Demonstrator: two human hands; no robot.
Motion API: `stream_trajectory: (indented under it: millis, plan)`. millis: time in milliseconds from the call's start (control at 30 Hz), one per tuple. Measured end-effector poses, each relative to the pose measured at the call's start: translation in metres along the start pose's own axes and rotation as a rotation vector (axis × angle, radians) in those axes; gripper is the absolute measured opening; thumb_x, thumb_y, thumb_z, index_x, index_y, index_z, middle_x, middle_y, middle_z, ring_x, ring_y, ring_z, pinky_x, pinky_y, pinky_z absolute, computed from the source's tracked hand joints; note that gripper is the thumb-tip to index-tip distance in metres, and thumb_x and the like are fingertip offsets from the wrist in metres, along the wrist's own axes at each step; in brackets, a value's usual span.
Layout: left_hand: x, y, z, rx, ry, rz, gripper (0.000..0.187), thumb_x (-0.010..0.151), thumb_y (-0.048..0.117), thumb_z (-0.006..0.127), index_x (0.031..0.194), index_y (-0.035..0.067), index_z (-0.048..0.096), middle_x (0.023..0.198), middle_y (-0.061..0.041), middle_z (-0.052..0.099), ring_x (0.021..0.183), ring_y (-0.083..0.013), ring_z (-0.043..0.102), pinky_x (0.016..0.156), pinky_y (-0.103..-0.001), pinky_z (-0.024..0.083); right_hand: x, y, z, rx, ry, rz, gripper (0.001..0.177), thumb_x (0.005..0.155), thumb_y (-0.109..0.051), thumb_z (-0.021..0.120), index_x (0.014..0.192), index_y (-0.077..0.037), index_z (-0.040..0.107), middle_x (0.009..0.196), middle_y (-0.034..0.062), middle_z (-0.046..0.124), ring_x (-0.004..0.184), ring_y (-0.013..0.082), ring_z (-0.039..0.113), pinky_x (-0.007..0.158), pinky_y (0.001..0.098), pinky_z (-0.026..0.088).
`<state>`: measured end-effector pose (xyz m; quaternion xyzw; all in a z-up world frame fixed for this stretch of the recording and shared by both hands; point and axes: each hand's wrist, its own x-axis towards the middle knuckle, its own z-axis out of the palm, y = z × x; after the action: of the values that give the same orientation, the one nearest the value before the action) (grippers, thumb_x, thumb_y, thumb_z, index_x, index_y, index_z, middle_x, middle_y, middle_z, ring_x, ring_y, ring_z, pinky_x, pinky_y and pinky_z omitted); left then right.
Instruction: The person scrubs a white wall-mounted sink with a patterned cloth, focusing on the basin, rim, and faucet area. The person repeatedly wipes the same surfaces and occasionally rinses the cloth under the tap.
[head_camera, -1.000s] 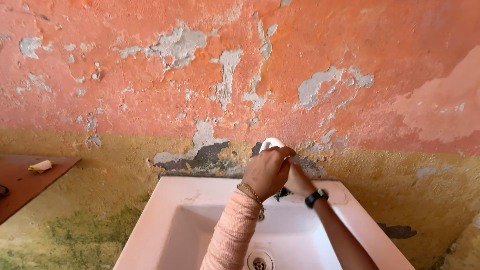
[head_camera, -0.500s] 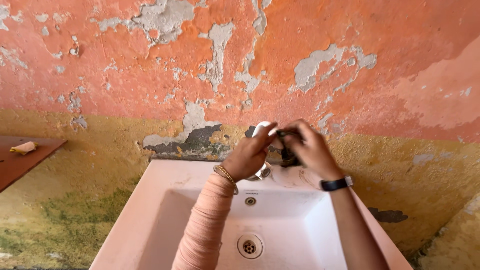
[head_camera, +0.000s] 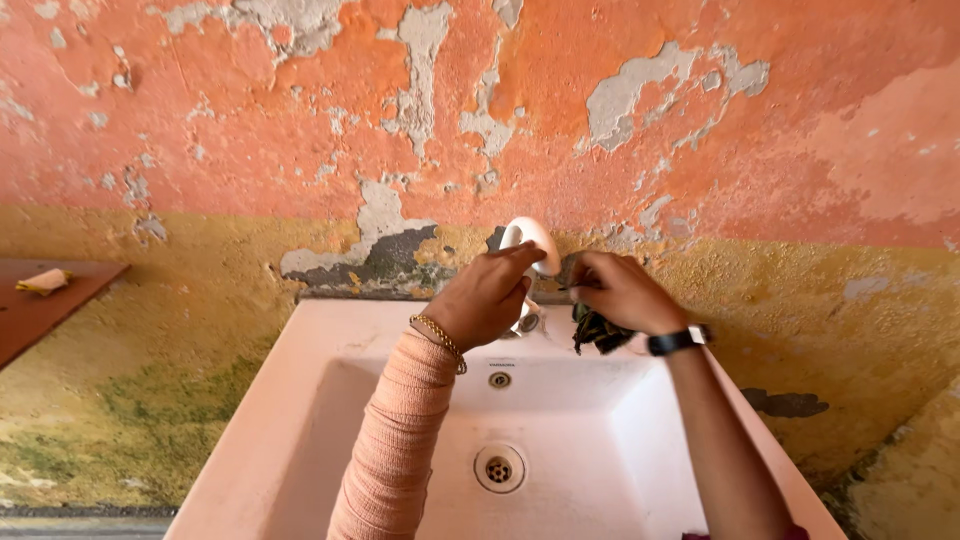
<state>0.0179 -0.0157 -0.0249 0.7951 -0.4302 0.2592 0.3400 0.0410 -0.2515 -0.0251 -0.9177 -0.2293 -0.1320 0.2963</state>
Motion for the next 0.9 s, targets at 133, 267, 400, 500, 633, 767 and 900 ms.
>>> stream_trajectory:
  millis: [133,267,400,500,633,767,900]
  plan:
    - [-0.001,-0.004,0.004,0.048,-0.009,0.034,0.03,0.093,-0.005,0.049,0.12,-0.009,0.061,0.125,-0.026,0.068,0.1,-0.0351,0.073,0.089,-0.041,0.059,0.024,0.021,0.069,-0.144,0.092,-0.05,0.01,0.089,-0.008,0.066,0.098,-0.002,0.067,0.081,0.0168,0.073,0.071,0.0287,0.072,0.067,0.0422,0.057]
    - [-0.007,-0.008,0.004,0.117,0.089,0.18,0.037,0.088,-0.003,0.053,0.124,-0.01,0.06,0.126,-0.03,0.067,0.125,-0.0398,0.064,0.105,-0.045,0.053,0.033,0.035,0.1,-0.399,0.127,-0.295,0.007,0.087,-0.002,0.06,0.088,0.0,0.067,0.083,0.0189,0.071,0.077,0.0367,0.069,0.068,0.0493,0.054]
    - [-0.006,0.002,0.002,0.111,-0.006,0.011,0.039,0.091,0.003,0.055,0.127,-0.009,0.059,0.13,-0.03,0.064,0.12,-0.0391,0.065,0.099,-0.046,0.054,0.024,0.031,0.087,-0.441,0.052,-0.291,0.009,0.082,-0.004,0.061,0.085,0.001,0.068,0.081,0.0205,0.071,0.079,0.0397,0.069,0.071,0.0519,0.054]
    - [-0.006,0.006,0.003,0.106,-0.044,-0.063,0.037,0.093,0.006,0.056,0.128,-0.008,0.059,0.131,-0.029,0.063,0.118,-0.0375,0.066,0.101,-0.045,0.053,0.025,0.024,0.093,-0.402,0.103,-0.179,0.014,0.088,-0.009,0.061,0.08,0.0,0.07,0.08,0.0206,0.071,0.079,0.0387,0.07,0.073,0.0499,0.056]
    - [-0.006,0.001,0.004,0.143,0.016,0.044,0.037,0.093,0.004,0.056,0.127,-0.009,0.06,0.13,-0.028,0.065,0.122,-0.0377,0.064,0.102,-0.045,0.052,0.037,0.027,0.094,-0.227,0.014,-0.067,0.016,0.09,-0.008,0.059,0.082,0.003,0.068,0.077,0.0197,0.071,0.072,0.0351,0.07,0.07,0.0485,0.055]
    - [-0.005,-0.005,0.005,0.164,0.004,0.097,0.035,0.095,0.005,0.056,0.127,-0.01,0.059,0.132,-0.026,0.066,0.131,-0.0354,0.062,0.109,-0.043,0.052,0.034,0.041,0.07,-0.341,-0.163,-0.177,0.013,0.085,-0.006,0.065,0.083,0.0,0.076,0.075,0.0163,0.072,0.069,0.0298,0.07,0.076,0.0446,0.055]
    - [-0.004,-0.013,0.007,0.088,-0.104,-0.112,0.044,0.103,0.016,0.048,0.138,-0.011,0.048,0.131,-0.028,0.064,0.103,-0.033,0.071,0.095,-0.041,0.058,0.031,0.056,0.061,-0.083,-0.019,-0.036,0.026,0.083,-0.001,0.064,0.101,-0.008,0.08,0.086,0.0126,0.076,0.073,0.0262,0.072,0.073,0.0414,0.057]
